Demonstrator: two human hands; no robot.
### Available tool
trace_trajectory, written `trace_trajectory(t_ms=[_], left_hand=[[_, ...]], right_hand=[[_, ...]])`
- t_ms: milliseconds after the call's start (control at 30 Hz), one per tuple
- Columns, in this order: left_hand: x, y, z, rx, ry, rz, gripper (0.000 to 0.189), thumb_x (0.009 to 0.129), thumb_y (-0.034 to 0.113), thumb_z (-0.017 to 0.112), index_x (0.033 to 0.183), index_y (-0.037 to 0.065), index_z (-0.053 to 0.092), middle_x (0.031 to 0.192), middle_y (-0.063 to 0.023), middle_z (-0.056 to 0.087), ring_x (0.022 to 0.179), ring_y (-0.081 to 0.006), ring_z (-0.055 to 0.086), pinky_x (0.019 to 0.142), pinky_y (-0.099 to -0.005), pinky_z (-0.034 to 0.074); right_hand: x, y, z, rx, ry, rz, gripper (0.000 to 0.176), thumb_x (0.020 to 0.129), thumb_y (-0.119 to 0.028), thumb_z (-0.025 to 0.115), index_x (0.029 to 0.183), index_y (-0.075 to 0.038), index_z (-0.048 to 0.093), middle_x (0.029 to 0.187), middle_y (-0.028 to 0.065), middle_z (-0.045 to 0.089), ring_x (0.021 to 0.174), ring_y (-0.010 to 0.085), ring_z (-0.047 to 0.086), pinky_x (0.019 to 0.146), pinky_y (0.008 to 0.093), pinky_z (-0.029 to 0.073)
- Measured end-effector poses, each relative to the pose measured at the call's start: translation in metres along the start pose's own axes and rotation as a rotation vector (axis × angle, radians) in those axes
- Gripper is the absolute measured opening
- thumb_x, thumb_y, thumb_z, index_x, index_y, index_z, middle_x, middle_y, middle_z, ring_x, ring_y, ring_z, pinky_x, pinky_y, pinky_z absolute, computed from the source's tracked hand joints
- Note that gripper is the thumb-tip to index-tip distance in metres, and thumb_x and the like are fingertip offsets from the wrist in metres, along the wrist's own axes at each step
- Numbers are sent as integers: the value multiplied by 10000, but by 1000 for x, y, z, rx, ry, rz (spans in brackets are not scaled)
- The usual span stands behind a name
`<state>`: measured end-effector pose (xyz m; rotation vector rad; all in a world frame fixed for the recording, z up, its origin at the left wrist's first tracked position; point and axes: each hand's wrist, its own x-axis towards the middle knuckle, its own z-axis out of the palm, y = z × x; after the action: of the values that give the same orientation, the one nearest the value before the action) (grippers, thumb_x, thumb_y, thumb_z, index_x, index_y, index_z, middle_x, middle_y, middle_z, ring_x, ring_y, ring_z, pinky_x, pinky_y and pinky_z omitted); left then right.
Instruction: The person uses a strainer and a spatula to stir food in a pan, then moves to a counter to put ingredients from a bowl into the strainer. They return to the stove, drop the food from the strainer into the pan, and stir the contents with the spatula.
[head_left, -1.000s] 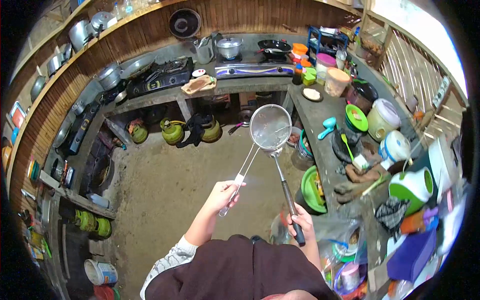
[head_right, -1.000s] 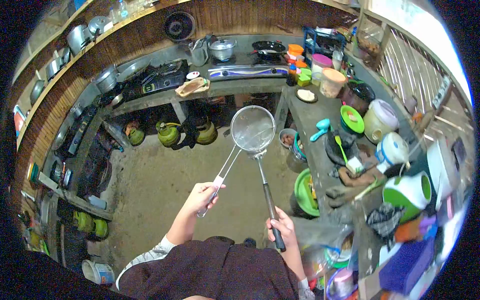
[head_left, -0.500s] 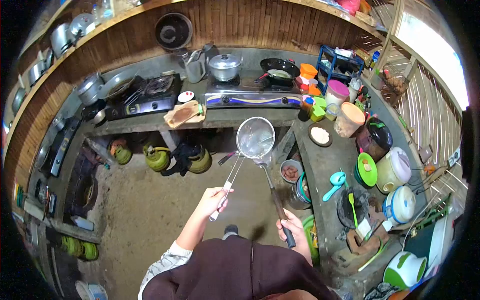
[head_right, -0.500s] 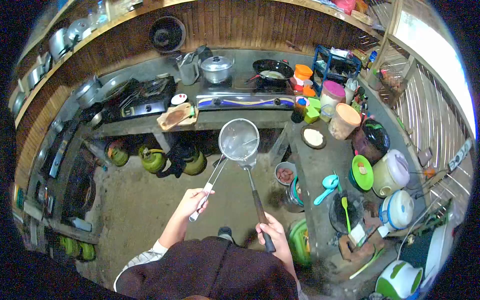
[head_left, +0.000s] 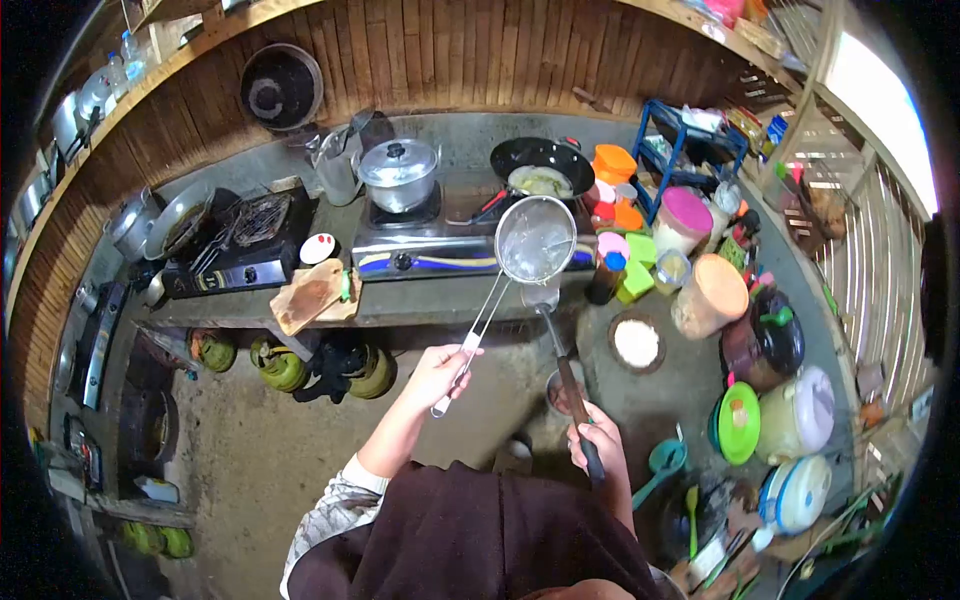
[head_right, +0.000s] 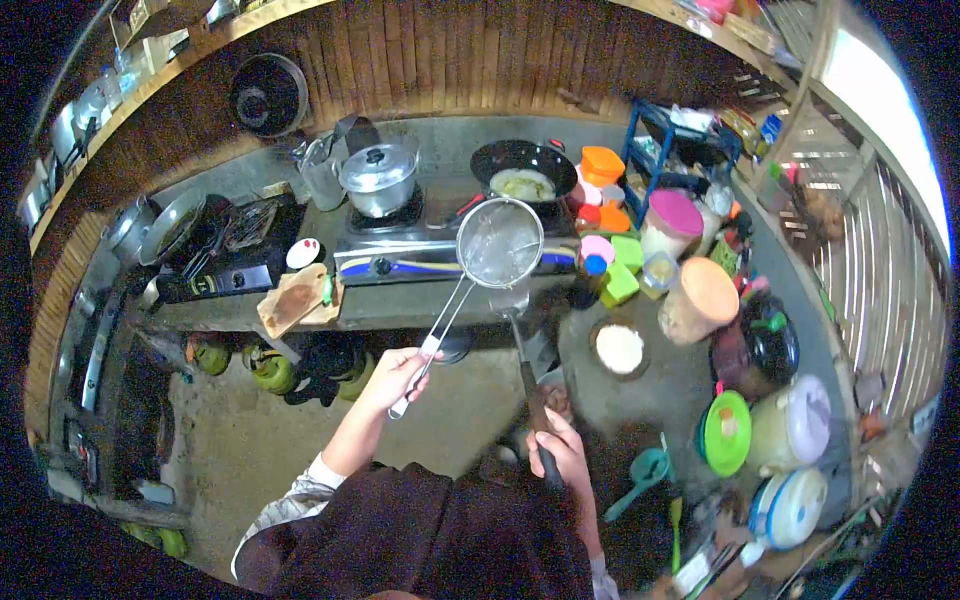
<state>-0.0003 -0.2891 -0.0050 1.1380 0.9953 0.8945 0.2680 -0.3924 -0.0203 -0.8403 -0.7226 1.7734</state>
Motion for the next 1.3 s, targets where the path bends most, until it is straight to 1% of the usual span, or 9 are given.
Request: trace_trajectory(t_ms=[267,433,533,567,667,700,833,1200,1300], left_hand=[[145,42,17,40,175,144,264,881,188,410,1007,-4,540,501,7,440,371,-59,358,364,-205,291],[219,58,-3,164,206,103,176,864,182,433,761,64,514,517,47,386,406,-36,338,374,-201,261],[262,74,-13,610,361,412,296,851,164,441,1105,39,527,545,45,414,435,-64,344,410,-231,293],[272,82,-17,601,306,284,404,830,175,461,1211,44,431,547,7,449,450,-86,365,433,-245,313],[318,84,-34,807,334,363,448,777,223,510,1176,24,461,593,-123,545,508,-142,513,505,-278,410],[326,90,-35,868,325,321,462,761,221,520,1176,29,457,670,-175,585,592,-230,589,579,-327,451],[356,101,-35,908,309,277,459,746,221,539,1177,85,465,766,-212,582,747,-330,589,669,-376,450],[394,87,-35,843,300,259,483,730,209,554,1180,65,455,857,-213,582,821,-325,578,733,-378,452],[397,85,-34,825,367,319,473,718,207,582,1155,56,482,794,-241,571,729,-332,594,671,-344,455]], right_hand=[[127,-108,-47,-99,-99,-52,457,792,3,434,1237,-23,333,676,79,503,420,125,458,384,234,380],[207,-136,-65,-251,-27,-111,483,759,-8,511,1218,-27,360,675,45,517,452,109,478,404,227,391],[245,-147,-65,-345,62,-154,490,756,14,501,1222,-25,357,678,42,519,461,108,481,411,224,395],[255,-152,-64,-345,56,-159,510,750,36,493,1233,-24,342,684,44,520,466,105,481,417,227,398],[288,-157,-63,-415,163,-204,527,755,41,480,1250,-18,311,680,48,516,468,105,479,411,238,404],[299,-156,-62,-437,223,-215,539,762,41,469,1264,-12,280,673,51,508,460,107,474,404,247,412],[333,-161,-60,-585,294,-273,567,765,38,465,1287,-5,248,627,30,489,440,99,468,379,244,391],[369,-166,-81,-610,271,-271,591,739,40,468,1287,7,251,672,47,485,417,93,440,363,242,368],[370,-173,-78,-617,263,-310,585,743,55,463,1286,7,251,719,69,503,417,90,437,361,239,364]])
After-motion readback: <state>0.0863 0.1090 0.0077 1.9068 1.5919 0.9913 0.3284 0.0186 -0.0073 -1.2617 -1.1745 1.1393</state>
